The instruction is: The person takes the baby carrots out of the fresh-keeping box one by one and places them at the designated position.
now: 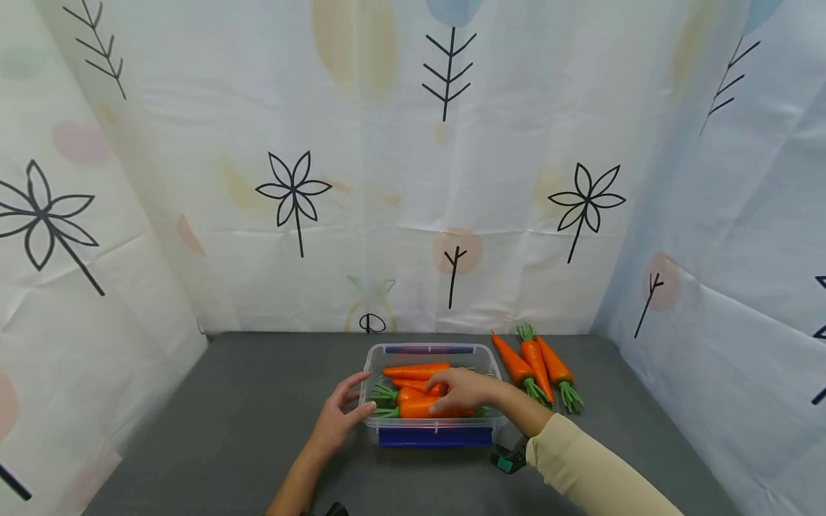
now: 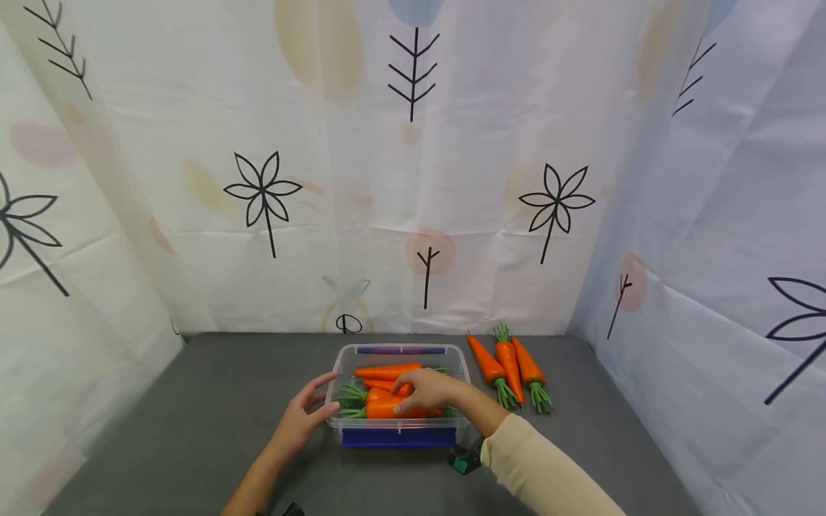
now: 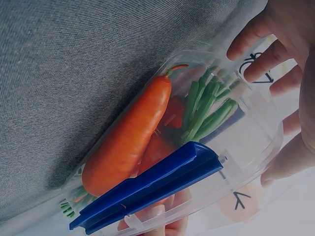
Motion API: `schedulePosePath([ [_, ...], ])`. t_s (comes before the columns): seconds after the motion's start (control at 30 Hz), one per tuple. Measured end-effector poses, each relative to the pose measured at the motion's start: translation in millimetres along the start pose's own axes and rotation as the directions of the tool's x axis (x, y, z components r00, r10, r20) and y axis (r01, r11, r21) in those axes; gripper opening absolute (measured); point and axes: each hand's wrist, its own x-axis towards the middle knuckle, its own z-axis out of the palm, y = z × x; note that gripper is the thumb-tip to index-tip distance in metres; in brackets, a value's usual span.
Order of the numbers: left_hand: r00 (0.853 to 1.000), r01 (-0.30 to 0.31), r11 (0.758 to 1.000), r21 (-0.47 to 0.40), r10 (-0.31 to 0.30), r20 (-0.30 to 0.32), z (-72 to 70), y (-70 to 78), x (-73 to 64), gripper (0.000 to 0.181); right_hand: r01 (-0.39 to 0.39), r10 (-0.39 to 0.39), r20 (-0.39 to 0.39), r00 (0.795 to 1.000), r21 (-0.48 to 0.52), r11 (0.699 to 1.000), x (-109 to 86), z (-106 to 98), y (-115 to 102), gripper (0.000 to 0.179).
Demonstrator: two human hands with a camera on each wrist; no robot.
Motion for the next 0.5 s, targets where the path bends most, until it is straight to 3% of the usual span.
schedulePosePath([
  [0.3, 1.000, -0.002, 1.000, 0.015, 0.002, 0.000, -0.4, 0.8, 0.5, 0.052, 0.087, -0.089, -0.040, 0.995, -0.039, 0.995, -4.2, -3.4, 1.5, 0.028],
  [0.5, 1.000, -0.009, 1.000, 0.013, 0.009, -0.006, -0.4, -1.2, -0.3, 0.052, 0.111, -0.110, -0.114, 0.987, 0.001, 0.994, -17.4, -7.7, 4.8, 0.030],
])
